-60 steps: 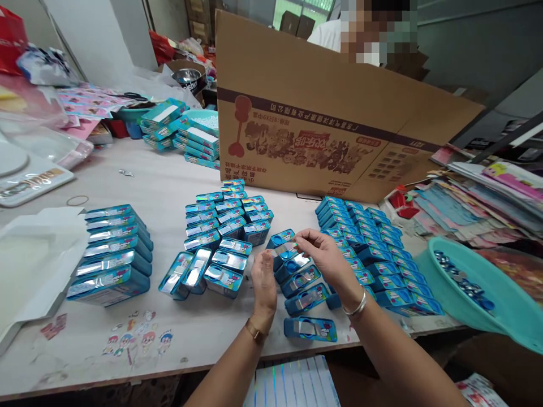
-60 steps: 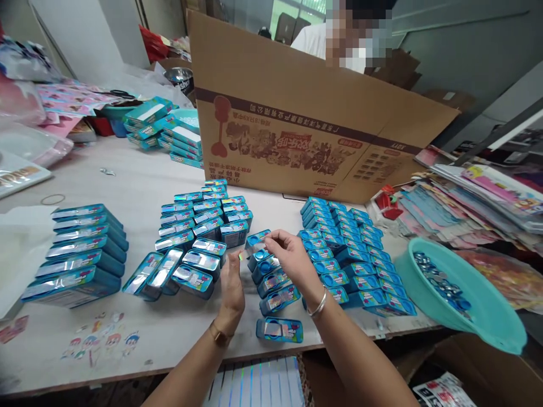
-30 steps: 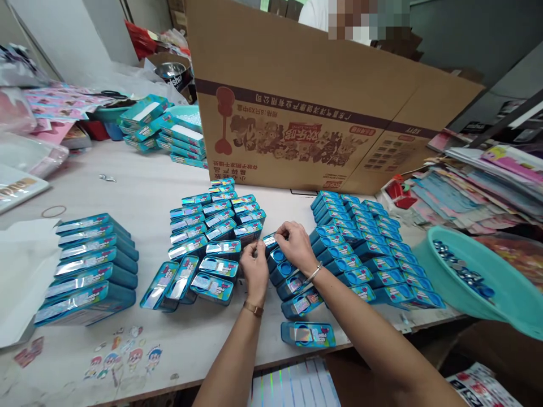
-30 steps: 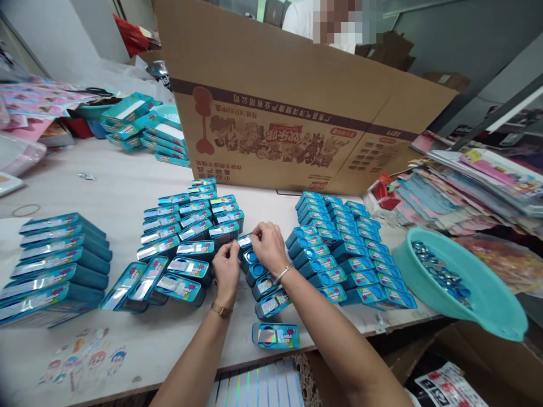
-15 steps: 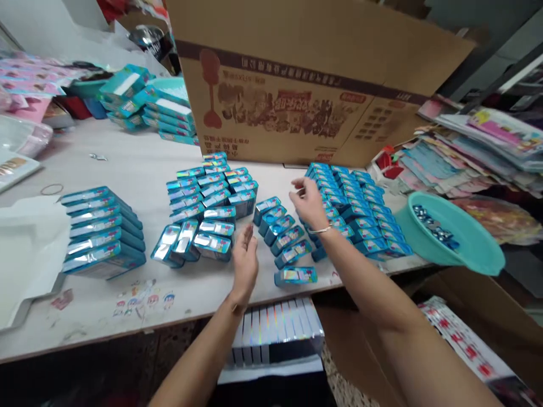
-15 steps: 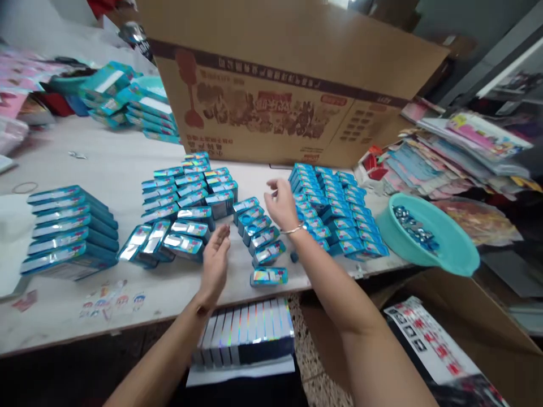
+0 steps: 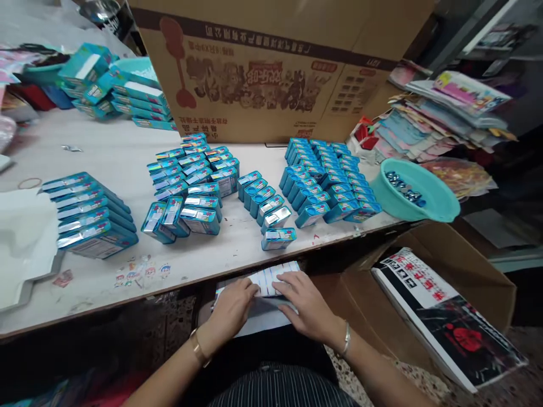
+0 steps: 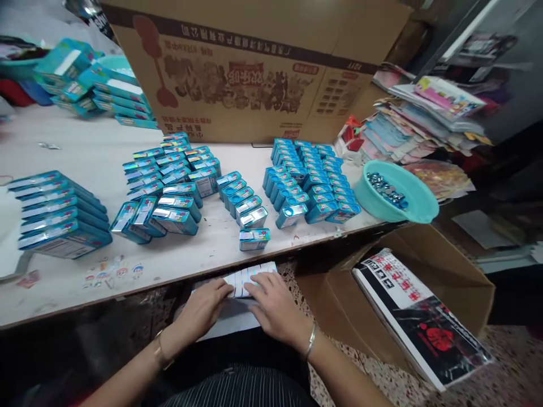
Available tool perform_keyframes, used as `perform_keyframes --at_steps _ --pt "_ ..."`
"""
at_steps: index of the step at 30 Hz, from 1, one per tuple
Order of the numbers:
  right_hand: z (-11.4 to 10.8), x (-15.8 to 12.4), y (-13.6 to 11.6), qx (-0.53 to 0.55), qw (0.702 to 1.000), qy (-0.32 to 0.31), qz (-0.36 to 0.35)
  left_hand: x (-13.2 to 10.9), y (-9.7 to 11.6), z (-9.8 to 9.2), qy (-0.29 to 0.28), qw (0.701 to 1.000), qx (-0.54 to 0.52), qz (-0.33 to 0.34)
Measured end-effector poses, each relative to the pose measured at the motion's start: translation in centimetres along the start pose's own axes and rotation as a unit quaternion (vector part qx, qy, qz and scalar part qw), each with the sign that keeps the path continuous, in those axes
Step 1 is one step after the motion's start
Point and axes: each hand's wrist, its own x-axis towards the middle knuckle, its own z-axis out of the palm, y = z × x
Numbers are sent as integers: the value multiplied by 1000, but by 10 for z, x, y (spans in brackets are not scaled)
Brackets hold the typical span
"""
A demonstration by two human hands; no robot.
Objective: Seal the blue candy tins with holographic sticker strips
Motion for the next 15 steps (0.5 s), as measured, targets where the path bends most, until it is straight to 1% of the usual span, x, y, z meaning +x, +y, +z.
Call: perform_keyframes --at_steps 1,3,6,8,11,13,15 --pt "3 1 -2 -17 1000 5 -5 3 0 -6 -6 1000 -9 3" --pt "5 7 -4 -51 998 26 -12 7 1 -21 6 999 -43 15" --pt "-2 18 -3 -96 992 76 -36 16 4 -49 23 993 -96 59" --pt "-12 27 0 -112 987 101 -52 23 9 -66 11 987 -131 93" --pt "-29 37 5 -114 984 109 -78 33 15 -88 -25 967 -214 138" --pt "-38 42 8 -119 981 112 -101 37 18 -97 -49 950 -272 145" --pt "-44 43 10 -133 976 115 -126 39 21 -101 -62 943 -299 133"
